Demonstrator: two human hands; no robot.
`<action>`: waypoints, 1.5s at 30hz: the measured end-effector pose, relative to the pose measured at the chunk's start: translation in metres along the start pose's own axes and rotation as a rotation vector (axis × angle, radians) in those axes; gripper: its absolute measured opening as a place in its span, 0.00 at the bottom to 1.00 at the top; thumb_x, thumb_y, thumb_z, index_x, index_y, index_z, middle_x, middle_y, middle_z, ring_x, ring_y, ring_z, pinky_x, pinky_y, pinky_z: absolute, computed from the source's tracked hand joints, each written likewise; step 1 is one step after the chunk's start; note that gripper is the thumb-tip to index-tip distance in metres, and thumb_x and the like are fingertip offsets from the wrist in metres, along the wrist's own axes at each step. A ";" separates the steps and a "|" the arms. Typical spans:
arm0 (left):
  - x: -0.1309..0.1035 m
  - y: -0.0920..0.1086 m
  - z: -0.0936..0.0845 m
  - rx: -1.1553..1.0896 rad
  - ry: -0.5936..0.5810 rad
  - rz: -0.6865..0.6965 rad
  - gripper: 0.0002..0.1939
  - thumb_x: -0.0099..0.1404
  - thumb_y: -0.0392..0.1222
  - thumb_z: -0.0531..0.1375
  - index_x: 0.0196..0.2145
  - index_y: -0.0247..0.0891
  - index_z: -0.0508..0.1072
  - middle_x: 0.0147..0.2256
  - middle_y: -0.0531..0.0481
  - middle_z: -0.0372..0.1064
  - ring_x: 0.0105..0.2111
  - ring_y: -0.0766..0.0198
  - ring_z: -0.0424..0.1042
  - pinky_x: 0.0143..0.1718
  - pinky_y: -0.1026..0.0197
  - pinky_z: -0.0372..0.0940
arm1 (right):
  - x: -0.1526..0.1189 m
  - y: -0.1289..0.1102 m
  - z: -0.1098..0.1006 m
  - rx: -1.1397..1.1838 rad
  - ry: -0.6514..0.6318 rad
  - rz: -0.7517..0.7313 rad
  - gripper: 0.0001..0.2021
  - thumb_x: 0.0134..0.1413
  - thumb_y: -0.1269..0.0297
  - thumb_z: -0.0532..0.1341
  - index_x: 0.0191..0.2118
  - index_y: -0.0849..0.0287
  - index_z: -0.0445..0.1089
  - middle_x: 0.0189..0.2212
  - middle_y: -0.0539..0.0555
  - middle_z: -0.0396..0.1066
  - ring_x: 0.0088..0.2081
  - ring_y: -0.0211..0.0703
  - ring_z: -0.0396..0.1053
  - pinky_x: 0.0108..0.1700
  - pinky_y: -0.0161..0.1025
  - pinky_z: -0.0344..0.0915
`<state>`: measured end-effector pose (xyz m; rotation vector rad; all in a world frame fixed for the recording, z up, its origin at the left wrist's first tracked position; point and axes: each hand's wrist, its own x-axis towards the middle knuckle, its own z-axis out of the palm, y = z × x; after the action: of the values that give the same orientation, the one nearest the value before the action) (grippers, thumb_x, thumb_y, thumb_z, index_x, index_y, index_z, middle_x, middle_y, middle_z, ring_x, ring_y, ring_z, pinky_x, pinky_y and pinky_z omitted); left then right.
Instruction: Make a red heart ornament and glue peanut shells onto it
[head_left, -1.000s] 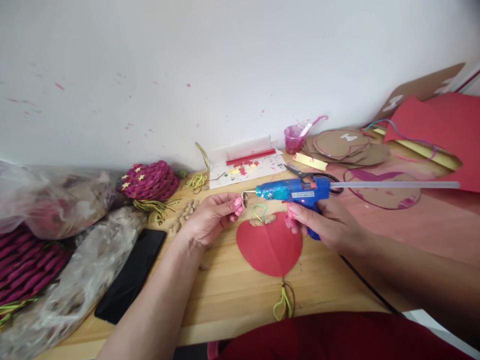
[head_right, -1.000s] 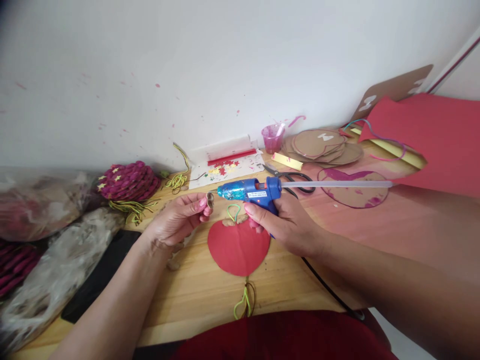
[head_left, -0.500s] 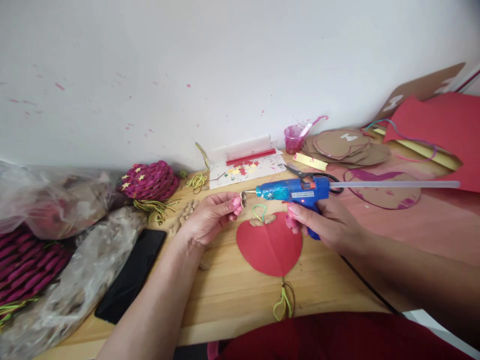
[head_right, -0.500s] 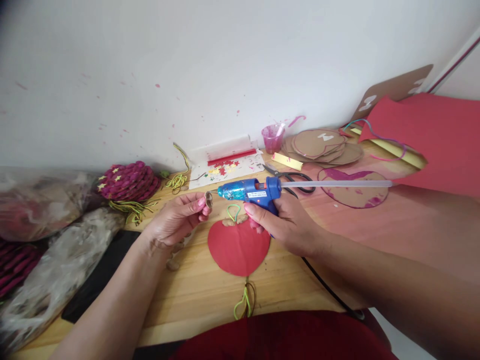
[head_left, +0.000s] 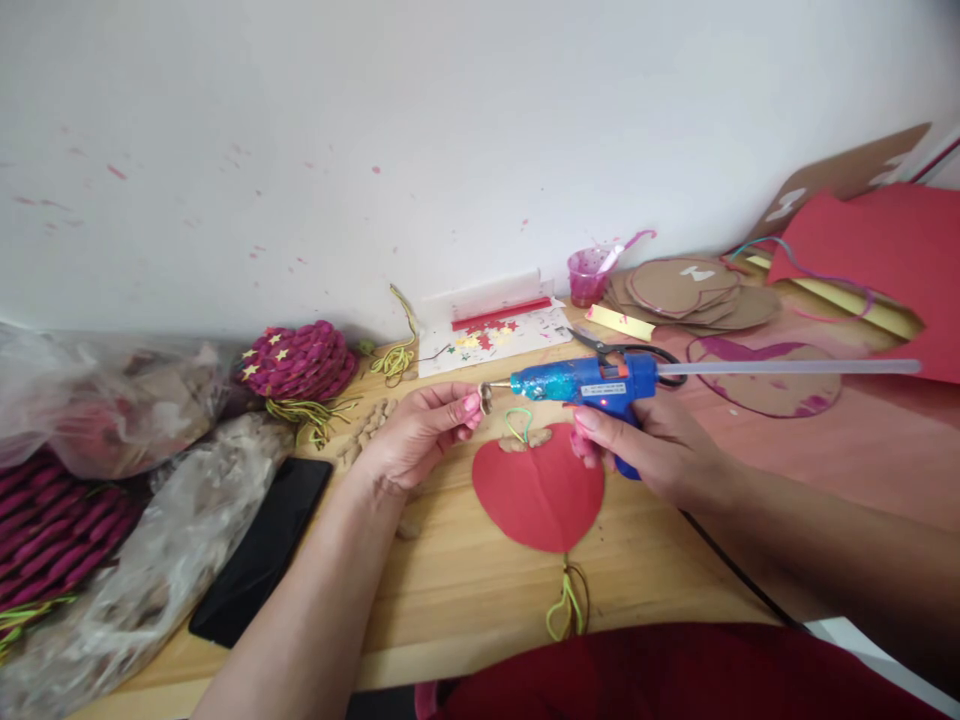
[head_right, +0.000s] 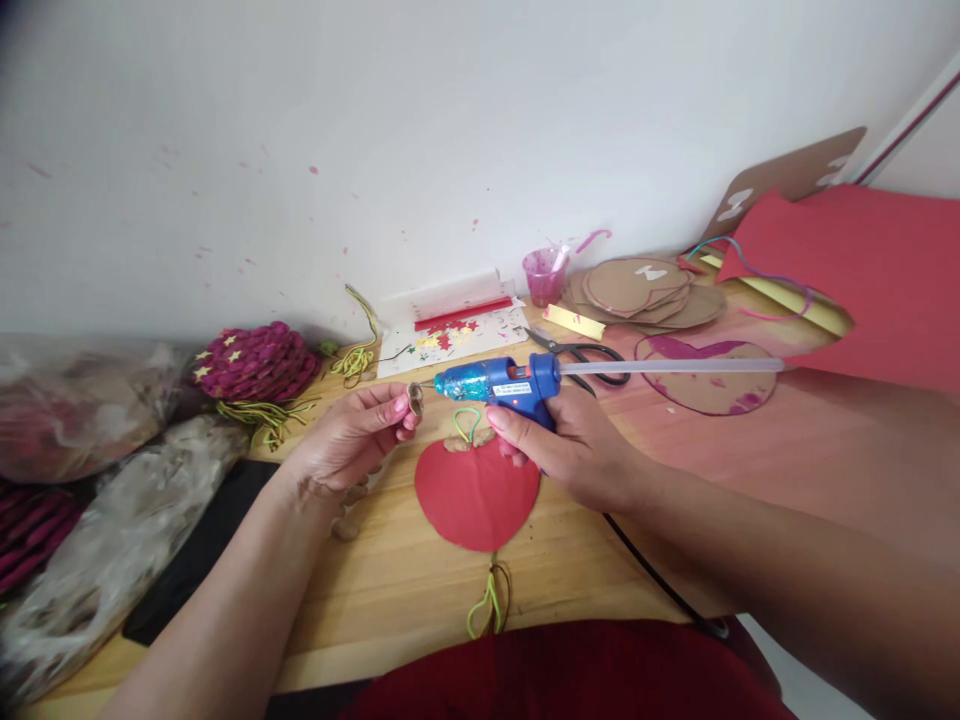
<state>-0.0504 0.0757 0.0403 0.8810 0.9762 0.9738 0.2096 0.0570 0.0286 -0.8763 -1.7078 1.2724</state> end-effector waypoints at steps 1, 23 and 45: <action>0.000 0.000 0.000 -0.001 0.002 0.002 0.18 0.44 0.44 0.79 0.28 0.32 0.80 0.23 0.51 0.71 0.23 0.72 0.66 0.24 0.71 0.62 | 0.000 0.000 0.000 -0.003 -0.002 0.004 0.17 0.68 0.53 0.59 0.31 0.58 0.70 0.24 0.50 0.72 0.25 0.35 0.70 0.27 0.34 0.67; 0.001 -0.002 0.001 -0.098 0.039 0.026 0.17 0.46 0.43 0.79 0.29 0.32 0.79 0.23 0.52 0.70 0.23 0.72 0.66 0.26 0.70 0.62 | -0.002 -0.003 -0.001 -0.125 -0.059 -0.068 0.16 0.69 0.55 0.58 0.30 0.57 0.70 0.25 0.50 0.71 0.26 0.37 0.70 0.29 0.36 0.65; 0.001 0.002 0.002 -0.093 0.043 0.030 0.17 0.46 0.42 0.79 0.28 0.33 0.77 0.23 0.53 0.70 0.23 0.73 0.66 0.26 0.71 0.62 | -0.001 -0.005 -0.001 -0.168 -0.061 -0.072 0.18 0.68 0.54 0.58 0.29 0.57 0.69 0.23 0.50 0.71 0.26 0.38 0.69 0.28 0.36 0.63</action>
<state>-0.0492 0.0766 0.0421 0.8016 0.9486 1.0589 0.2110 0.0554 0.0338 -0.8713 -1.8992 1.1305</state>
